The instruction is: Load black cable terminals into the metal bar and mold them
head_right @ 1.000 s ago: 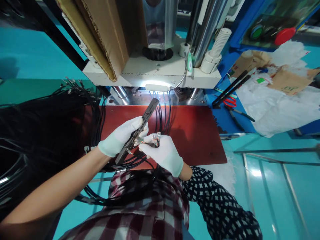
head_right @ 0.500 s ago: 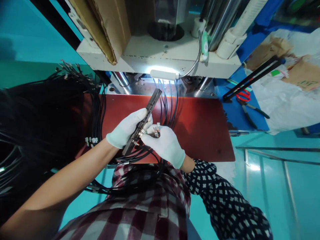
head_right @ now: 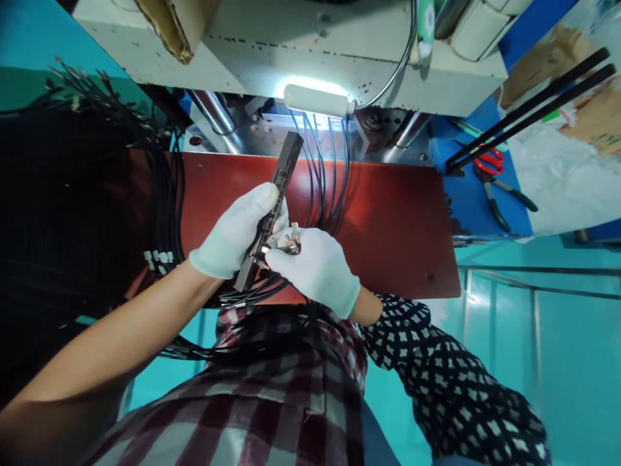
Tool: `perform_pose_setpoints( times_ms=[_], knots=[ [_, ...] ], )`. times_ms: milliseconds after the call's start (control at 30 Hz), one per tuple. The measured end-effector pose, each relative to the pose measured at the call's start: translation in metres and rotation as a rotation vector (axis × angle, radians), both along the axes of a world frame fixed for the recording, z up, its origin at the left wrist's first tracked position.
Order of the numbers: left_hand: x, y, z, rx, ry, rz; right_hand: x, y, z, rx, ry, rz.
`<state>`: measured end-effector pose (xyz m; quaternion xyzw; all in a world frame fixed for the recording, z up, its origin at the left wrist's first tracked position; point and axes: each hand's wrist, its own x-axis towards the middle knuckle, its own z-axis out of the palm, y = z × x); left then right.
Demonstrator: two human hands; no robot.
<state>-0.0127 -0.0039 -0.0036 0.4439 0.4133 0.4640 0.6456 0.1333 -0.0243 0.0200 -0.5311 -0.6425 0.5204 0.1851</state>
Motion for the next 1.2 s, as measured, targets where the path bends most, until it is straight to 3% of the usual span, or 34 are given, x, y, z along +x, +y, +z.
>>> perform_pose_setpoints(
  times_ms=[433, 733, 867, 1067, 1200],
  knots=[
    [0.002, -0.001, -0.008, -0.163, -0.076, -0.056, 0.006, 0.003, -0.005, -0.098, 0.122, 0.083],
    [0.006, -0.009, 0.003, 0.040, 0.160, 0.078, 0.001, -0.004, -0.003, -0.003, 0.036, 0.059],
    [0.005, -0.008, 0.007, 0.047, 0.182, 0.028, 0.008, -0.007, -0.004, 0.026, 0.121, 0.100],
    [-0.006, -0.003, 0.006, 0.004, 0.059, -0.084, 0.020, -0.013, 0.001, 0.084, 0.096, -0.124],
    [-0.008, -0.003, 0.003, 0.017, 0.027, -0.104, 0.018, -0.013, 0.001, 0.145, 0.034, -0.148]
  ],
)
